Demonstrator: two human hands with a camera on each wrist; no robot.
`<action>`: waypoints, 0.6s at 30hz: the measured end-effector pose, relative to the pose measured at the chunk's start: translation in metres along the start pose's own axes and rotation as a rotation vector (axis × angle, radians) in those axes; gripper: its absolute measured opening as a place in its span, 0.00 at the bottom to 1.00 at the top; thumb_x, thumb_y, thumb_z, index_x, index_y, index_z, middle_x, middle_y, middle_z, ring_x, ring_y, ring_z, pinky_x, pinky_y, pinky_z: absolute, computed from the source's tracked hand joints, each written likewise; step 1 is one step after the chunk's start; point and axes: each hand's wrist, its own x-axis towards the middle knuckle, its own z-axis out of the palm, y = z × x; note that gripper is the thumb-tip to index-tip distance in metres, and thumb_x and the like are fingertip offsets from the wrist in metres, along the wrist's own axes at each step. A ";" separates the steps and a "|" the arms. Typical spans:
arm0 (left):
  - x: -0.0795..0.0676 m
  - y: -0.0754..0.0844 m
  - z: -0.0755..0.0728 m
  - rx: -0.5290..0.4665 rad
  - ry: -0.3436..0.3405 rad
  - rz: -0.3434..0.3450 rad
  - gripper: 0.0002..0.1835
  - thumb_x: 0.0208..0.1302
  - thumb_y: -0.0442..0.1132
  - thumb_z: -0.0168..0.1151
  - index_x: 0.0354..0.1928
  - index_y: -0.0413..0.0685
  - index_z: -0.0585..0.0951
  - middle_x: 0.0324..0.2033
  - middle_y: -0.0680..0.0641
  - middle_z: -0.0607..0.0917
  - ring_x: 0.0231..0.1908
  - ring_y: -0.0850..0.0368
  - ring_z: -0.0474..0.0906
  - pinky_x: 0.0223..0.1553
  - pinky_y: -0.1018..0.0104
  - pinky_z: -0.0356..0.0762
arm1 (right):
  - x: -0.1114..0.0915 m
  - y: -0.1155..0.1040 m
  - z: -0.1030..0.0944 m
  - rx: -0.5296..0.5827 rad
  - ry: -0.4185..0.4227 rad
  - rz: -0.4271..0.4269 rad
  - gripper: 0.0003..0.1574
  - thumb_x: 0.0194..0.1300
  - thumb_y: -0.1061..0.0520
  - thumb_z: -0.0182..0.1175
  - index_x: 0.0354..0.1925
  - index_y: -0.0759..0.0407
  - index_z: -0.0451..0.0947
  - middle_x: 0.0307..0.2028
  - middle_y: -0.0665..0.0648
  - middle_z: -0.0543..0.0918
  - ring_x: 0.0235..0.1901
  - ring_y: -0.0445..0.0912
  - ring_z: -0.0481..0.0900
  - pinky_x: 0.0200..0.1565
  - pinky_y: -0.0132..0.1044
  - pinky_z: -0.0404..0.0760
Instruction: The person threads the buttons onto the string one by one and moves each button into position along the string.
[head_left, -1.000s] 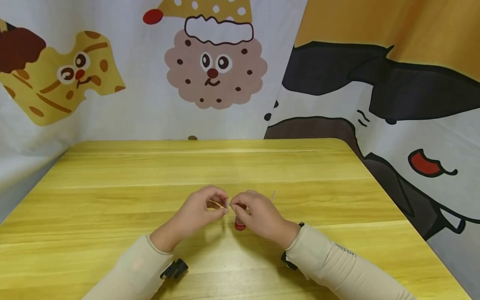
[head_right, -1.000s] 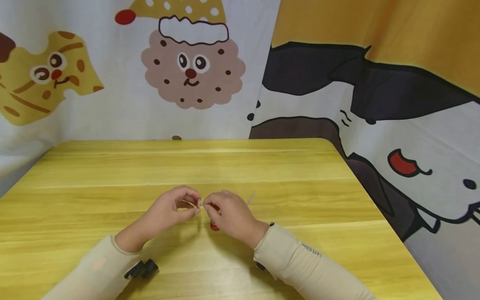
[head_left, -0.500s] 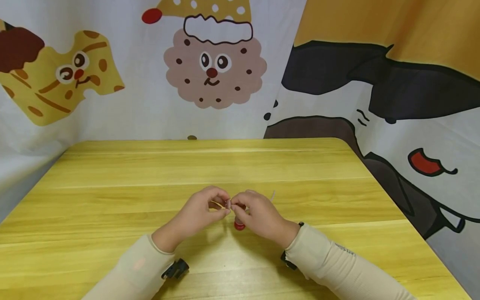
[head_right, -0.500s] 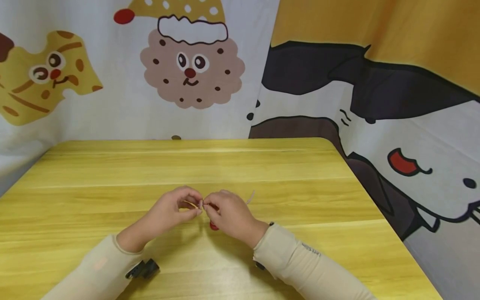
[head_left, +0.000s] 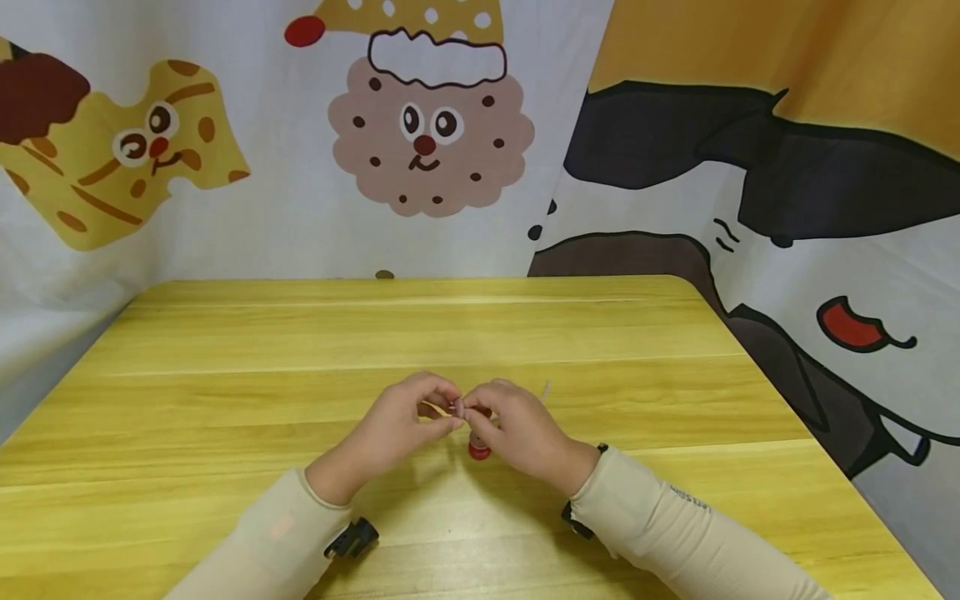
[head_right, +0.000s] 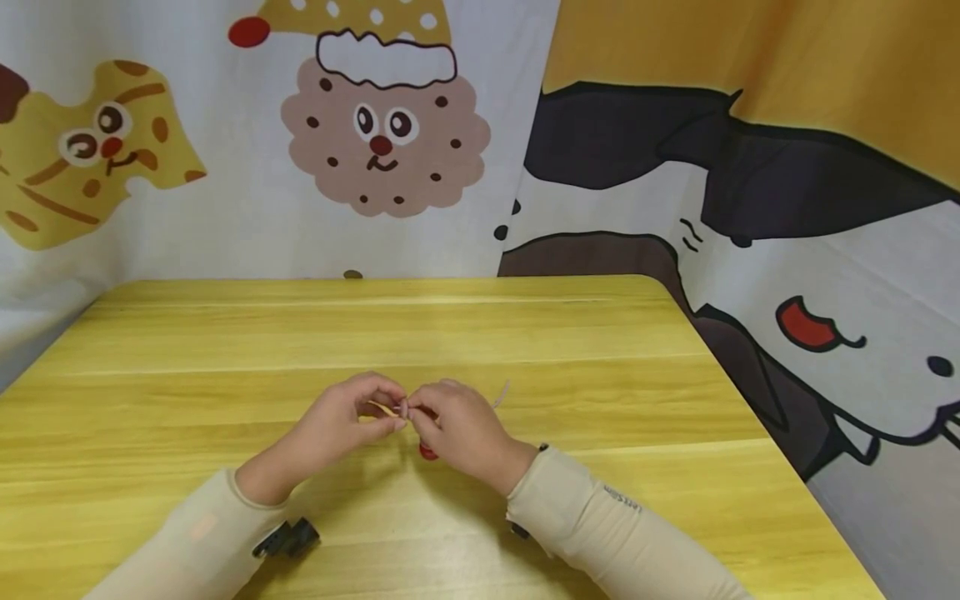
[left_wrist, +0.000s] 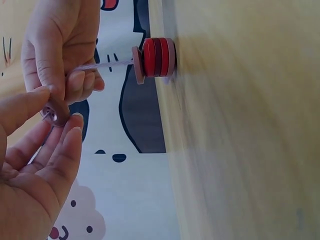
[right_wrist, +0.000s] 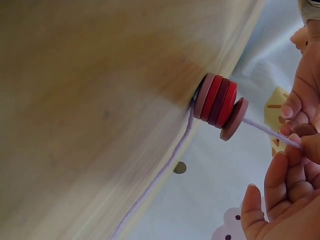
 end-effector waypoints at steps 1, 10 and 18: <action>0.000 0.000 0.000 -0.001 0.004 -0.005 0.11 0.61 0.32 0.66 0.45 0.43 0.80 0.39 0.51 0.82 0.41 0.56 0.80 0.46 0.59 0.78 | 0.000 0.000 0.000 0.000 -0.001 0.003 0.05 0.69 0.60 0.59 0.36 0.55 0.82 0.36 0.49 0.82 0.36 0.40 0.76 0.37 0.31 0.79; 0.001 0.003 0.001 0.011 0.008 -0.023 0.06 0.60 0.33 0.67 0.39 0.47 0.80 0.36 0.54 0.84 0.40 0.57 0.80 0.44 0.61 0.77 | 0.000 0.000 0.000 -0.013 -0.001 0.009 0.06 0.69 0.60 0.58 0.36 0.54 0.82 0.35 0.49 0.82 0.36 0.39 0.76 0.37 0.34 0.80; 0.002 0.001 0.001 0.072 0.020 0.014 0.04 0.61 0.33 0.65 0.38 0.48 0.81 0.36 0.54 0.83 0.41 0.57 0.80 0.41 0.66 0.79 | 0.000 0.000 -0.001 -0.004 -0.003 0.021 0.05 0.69 0.59 0.59 0.36 0.53 0.82 0.35 0.48 0.82 0.36 0.39 0.75 0.38 0.33 0.79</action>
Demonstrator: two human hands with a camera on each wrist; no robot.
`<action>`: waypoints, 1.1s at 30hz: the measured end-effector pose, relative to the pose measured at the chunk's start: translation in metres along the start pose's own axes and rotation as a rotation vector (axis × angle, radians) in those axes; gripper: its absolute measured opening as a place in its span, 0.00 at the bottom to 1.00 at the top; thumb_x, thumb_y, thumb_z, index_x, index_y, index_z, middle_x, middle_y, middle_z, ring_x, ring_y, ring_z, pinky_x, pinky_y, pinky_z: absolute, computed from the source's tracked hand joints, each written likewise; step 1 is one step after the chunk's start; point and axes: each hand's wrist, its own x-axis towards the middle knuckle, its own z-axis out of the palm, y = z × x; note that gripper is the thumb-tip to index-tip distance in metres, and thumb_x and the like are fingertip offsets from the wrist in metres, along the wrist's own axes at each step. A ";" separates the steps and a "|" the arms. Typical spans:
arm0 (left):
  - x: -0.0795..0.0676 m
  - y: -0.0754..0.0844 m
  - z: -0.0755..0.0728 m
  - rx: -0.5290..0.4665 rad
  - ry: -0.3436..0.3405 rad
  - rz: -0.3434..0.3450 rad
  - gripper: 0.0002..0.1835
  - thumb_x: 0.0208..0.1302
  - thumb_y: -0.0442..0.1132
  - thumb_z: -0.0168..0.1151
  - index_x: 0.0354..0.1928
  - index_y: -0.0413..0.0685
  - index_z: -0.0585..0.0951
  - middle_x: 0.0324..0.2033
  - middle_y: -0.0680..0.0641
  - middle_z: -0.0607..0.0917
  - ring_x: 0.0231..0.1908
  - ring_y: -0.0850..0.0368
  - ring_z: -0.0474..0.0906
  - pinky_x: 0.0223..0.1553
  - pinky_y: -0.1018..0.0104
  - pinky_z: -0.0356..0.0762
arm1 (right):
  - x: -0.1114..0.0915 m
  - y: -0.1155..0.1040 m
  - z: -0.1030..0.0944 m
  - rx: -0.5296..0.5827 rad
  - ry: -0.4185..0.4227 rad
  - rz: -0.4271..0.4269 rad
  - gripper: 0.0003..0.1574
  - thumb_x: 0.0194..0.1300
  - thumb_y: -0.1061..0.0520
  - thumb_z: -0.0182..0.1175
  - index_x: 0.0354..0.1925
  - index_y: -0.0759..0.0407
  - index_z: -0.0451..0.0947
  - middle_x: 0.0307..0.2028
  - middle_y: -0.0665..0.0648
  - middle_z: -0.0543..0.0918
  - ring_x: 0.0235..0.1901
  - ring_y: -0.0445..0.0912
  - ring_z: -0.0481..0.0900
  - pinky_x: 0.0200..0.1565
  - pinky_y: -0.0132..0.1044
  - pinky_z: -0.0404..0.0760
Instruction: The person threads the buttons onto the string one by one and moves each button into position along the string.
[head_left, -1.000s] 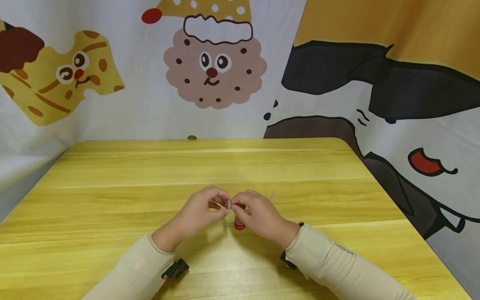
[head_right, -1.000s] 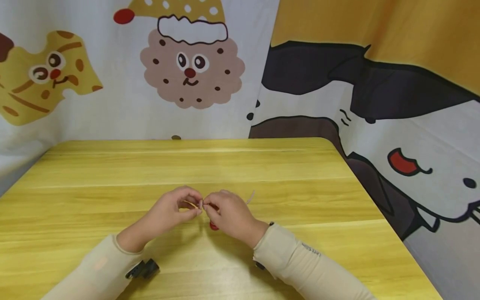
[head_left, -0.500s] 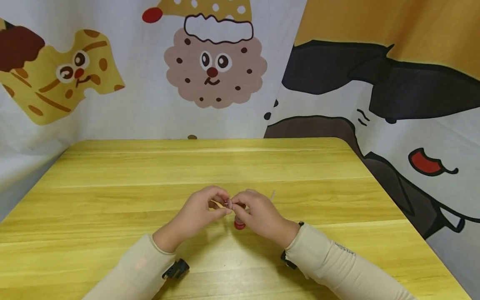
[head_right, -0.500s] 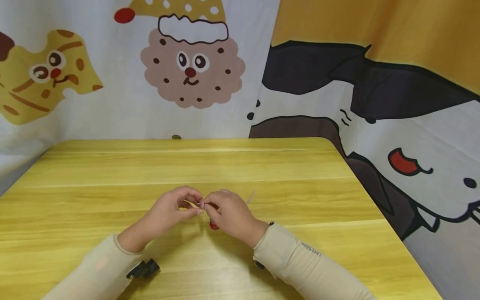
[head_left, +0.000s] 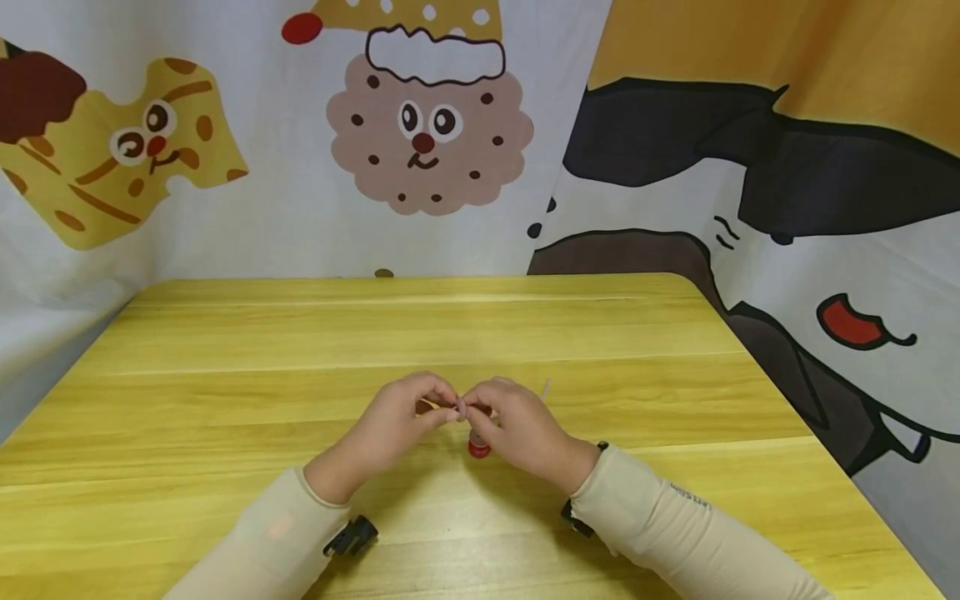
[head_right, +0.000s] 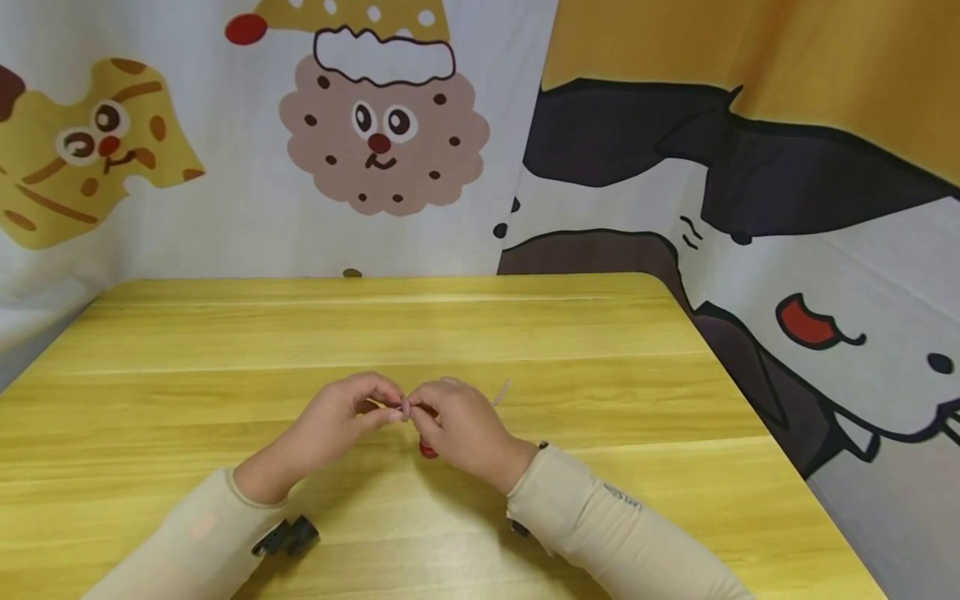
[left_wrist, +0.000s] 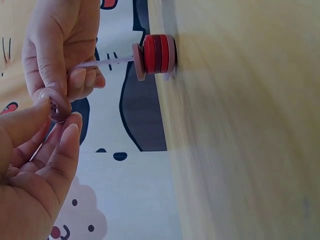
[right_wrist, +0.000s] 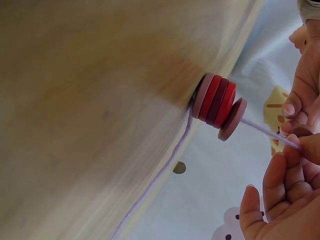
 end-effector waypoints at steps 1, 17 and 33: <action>0.000 0.000 0.000 0.007 0.003 0.005 0.04 0.62 0.33 0.65 0.38 0.47 0.81 0.36 0.54 0.83 0.40 0.58 0.80 0.41 0.66 0.79 | 0.000 0.000 0.000 0.003 0.000 -0.003 0.06 0.69 0.59 0.58 0.36 0.53 0.81 0.35 0.48 0.82 0.36 0.39 0.75 0.38 0.33 0.79; 0.001 -0.003 0.000 0.056 0.020 0.015 0.02 0.65 0.32 0.62 0.36 0.41 0.81 0.33 0.51 0.81 0.34 0.61 0.77 0.37 0.67 0.79 | 0.000 0.002 0.001 -0.018 0.006 -0.031 0.06 0.70 0.58 0.57 0.37 0.51 0.81 0.39 0.49 0.84 0.37 0.40 0.76 0.40 0.40 0.80; 0.002 0.003 -0.001 0.042 0.015 0.004 0.02 0.66 0.31 0.60 0.35 0.42 0.80 0.32 0.51 0.79 0.34 0.60 0.74 0.38 0.65 0.77 | -0.001 0.001 -0.001 0.014 -0.009 0.001 0.05 0.69 0.59 0.58 0.39 0.52 0.82 0.33 0.45 0.81 0.36 0.38 0.75 0.37 0.30 0.79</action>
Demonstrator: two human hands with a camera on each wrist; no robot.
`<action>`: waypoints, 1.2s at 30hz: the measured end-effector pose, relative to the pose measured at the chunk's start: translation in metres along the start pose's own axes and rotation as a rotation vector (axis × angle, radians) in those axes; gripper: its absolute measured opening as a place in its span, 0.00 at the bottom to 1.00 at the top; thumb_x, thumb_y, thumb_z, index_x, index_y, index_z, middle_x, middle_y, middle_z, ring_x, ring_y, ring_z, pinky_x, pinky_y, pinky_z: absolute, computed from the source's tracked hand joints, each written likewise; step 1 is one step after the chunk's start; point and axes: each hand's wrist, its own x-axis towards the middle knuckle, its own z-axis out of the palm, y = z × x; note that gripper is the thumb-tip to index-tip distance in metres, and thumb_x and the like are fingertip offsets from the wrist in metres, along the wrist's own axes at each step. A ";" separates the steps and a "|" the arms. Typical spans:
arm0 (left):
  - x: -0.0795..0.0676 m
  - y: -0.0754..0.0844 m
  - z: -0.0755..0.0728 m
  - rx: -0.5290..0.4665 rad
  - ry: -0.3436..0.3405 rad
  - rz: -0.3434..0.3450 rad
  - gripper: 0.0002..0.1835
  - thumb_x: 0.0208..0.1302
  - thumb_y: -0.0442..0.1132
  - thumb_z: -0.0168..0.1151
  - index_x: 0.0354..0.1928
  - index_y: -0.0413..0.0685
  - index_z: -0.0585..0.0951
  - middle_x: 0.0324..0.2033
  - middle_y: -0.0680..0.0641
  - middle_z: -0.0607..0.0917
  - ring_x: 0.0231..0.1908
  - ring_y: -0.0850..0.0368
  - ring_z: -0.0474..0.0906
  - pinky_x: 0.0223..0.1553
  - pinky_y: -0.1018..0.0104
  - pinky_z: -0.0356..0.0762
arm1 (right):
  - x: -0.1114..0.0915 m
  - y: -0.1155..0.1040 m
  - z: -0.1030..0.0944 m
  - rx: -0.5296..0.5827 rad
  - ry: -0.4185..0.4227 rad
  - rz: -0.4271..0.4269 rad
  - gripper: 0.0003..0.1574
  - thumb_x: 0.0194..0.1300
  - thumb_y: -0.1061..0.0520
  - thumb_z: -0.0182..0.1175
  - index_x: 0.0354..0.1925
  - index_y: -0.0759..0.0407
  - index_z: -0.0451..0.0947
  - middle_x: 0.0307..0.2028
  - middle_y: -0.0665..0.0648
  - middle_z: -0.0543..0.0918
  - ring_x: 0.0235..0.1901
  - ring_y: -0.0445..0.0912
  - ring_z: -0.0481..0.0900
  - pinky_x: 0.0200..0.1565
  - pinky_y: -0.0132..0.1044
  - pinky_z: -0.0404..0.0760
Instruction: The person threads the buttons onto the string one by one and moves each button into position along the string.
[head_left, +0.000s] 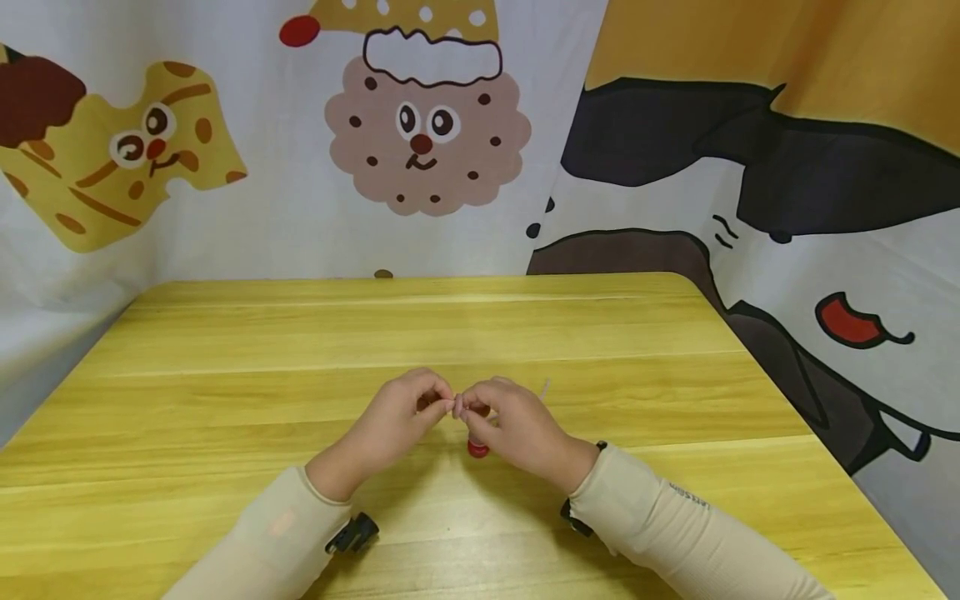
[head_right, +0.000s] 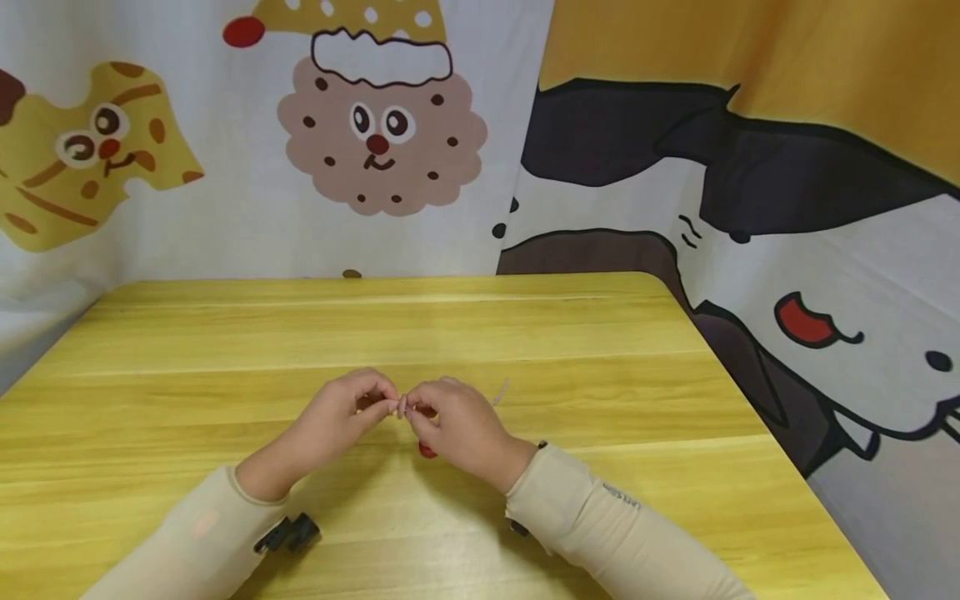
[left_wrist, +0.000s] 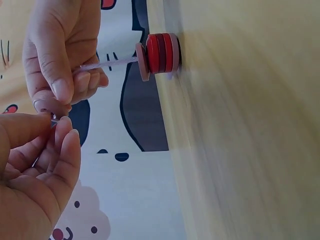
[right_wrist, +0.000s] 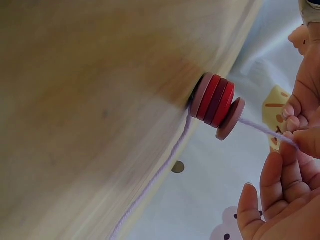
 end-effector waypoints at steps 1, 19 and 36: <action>0.000 0.001 0.000 -0.005 0.000 -0.003 0.02 0.66 0.31 0.60 0.35 0.41 0.79 0.32 0.51 0.79 0.34 0.60 0.75 0.38 0.65 0.78 | 0.000 0.000 0.000 -0.002 -0.001 0.001 0.05 0.69 0.59 0.58 0.39 0.52 0.82 0.33 0.45 0.81 0.36 0.38 0.75 0.37 0.30 0.79; -0.001 0.006 -0.004 -0.046 0.023 -0.022 0.03 0.67 0.30 0.59 0.35 0.44 0.79 0.33 0.51 0.79 0.34 0.59 0.74 0.38 0.64 0.76 | 0.000 -0.002 -0.001 0.136 -0.040 0.080 0.18 0.67 0.59 0.58 0.54 0.59 0.72 0.37 0.50 0.78 0.21 0.36 0.75 0.24 0.31 0.78; 0.001 0.008 -0.002 -0.019 0.009 0.019 0.02 0.67 0.33 0.59 0.36 0.43 0.79 0.34 0.51 0.80 0.35 0.60 0.75 0.38 0.66 0.77 | -0.001 0.000 -0.001 0.221 -0.066 0.095 0.22 0.69 0.51 0.55 0.59 0.56 0.69 0.45 0.52 0.76 0.44 0.48 0.76 0.29 0.34 0.80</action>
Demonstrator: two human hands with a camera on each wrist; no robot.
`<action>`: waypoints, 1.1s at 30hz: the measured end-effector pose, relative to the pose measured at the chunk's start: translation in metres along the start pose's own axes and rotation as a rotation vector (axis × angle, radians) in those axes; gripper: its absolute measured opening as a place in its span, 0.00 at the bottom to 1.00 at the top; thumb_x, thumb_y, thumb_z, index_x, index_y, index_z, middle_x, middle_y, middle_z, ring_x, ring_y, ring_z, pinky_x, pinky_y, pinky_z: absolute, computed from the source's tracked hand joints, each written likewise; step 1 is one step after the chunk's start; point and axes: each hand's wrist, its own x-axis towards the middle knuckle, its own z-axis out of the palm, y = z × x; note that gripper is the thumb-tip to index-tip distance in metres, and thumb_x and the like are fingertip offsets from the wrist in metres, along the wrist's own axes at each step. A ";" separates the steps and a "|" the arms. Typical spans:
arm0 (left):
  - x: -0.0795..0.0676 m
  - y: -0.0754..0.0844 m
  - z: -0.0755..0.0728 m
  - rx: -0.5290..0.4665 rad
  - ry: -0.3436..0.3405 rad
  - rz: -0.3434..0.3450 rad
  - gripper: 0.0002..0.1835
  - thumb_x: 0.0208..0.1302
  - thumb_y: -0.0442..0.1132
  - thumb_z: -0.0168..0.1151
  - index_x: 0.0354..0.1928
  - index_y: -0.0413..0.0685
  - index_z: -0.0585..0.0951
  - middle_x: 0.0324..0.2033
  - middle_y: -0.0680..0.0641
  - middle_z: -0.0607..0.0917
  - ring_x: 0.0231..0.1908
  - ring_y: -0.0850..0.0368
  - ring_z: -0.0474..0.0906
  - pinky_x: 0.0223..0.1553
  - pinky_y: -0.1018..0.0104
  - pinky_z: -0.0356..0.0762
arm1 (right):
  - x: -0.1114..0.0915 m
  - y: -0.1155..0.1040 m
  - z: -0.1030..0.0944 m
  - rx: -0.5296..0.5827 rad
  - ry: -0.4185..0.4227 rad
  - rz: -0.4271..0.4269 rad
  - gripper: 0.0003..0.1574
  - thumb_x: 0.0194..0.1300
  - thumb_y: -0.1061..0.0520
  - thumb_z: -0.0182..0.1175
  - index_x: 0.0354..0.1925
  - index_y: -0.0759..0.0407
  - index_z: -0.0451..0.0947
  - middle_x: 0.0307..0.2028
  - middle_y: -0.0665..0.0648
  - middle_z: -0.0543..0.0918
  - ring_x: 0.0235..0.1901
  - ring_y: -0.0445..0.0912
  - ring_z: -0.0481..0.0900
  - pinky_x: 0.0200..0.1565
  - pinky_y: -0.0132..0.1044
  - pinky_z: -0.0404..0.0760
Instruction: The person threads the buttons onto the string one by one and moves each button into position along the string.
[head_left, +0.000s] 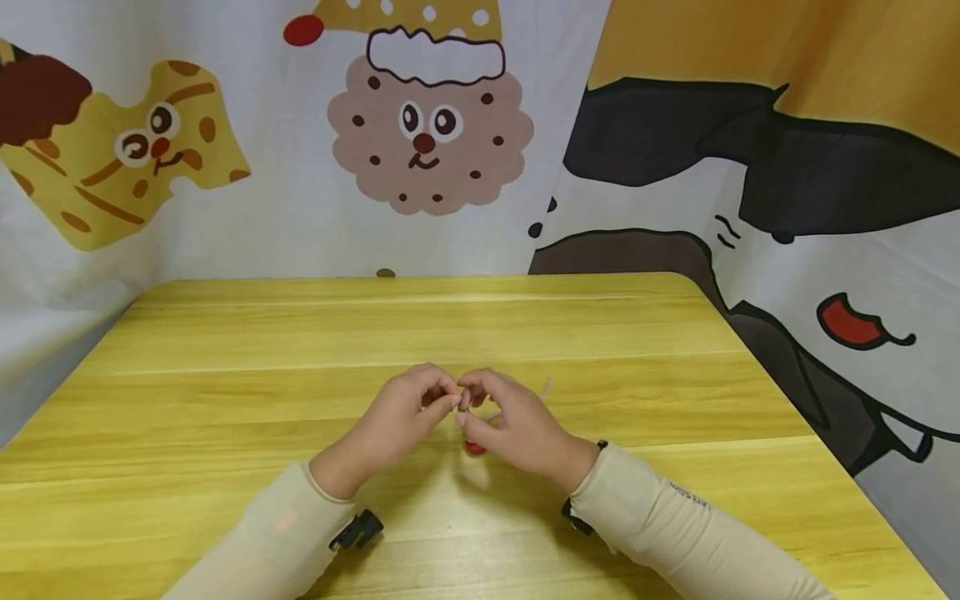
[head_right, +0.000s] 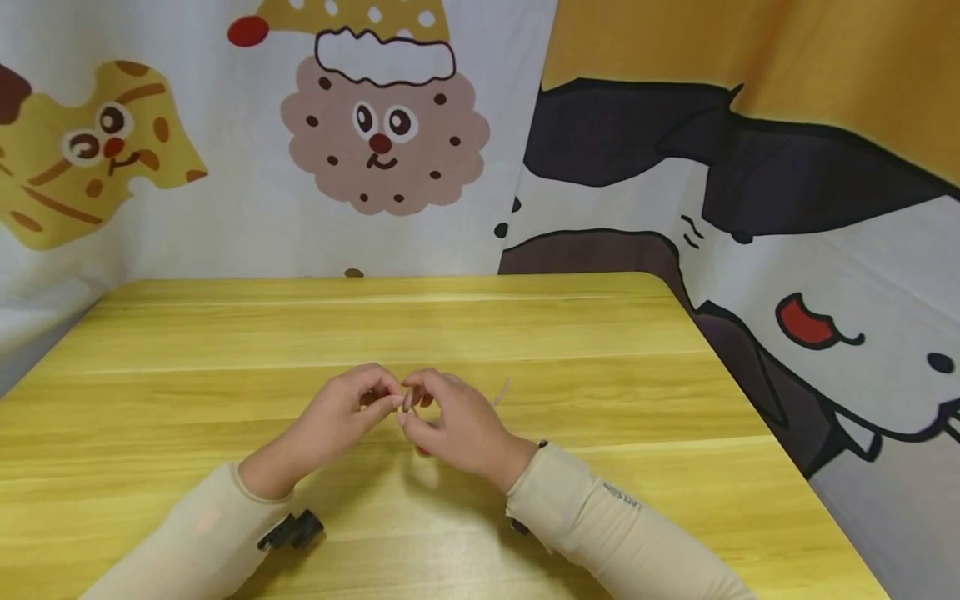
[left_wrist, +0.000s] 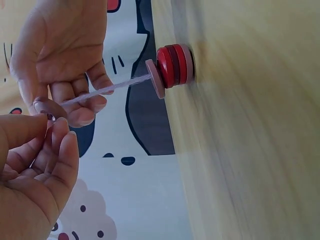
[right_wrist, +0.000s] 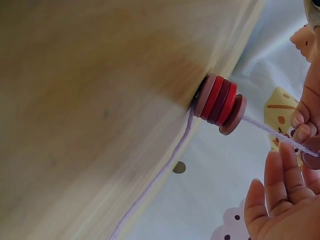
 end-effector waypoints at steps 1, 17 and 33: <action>0.000 0.001 0.000 0.003 0.002 0.004 0.02 0.67 0.33 0.59 0.36 0.43 0.79 0.34 0.51 0.80 0.35 0.60 0.75 0.38 0.66 0.77 | 0.000 -0.001 0.000 0.001 0.001 -0.003 0.22 0.69 0.52 0.55 0.59 0.56 0.69 0.45 0.52 0.76 0.44 0.48 0.76 0.29 0.34 0.80; -0.001 0.005 -0.002 0.006 0.000 -0.023 0.02 0.67 0.33 0.59 0.35 0.44 0.79 0.32 0.52 0.79 0.34 0.60 0.73 0.37 0.66 0.75 | 0.000 -0.003 -0.001 -0.008 -0.025 -0.051 0.16 0.63 0.61 0.53 0.50 0.51 0.69 0.40 0.49 0.74 0.40 0.46 0.74 0.24 0.32 0.77; 0.000 0.006 -0.003 -0.018 0.003 -0.009 0.02 0.66 0.31 0.60 0.35 0.44 0.79 0.31 0.52 0.79 0.33 0.60 0.73 0.35 0.67 0.75 | 0.002 -0.001 0.002 -0.067 -0.036 -0.043 0.02 0.69 0.56 0.55 0.39 0.48 0.73 0.36 0.44 0.76 0.38 0.40 0.74 0.41 0.40 0.79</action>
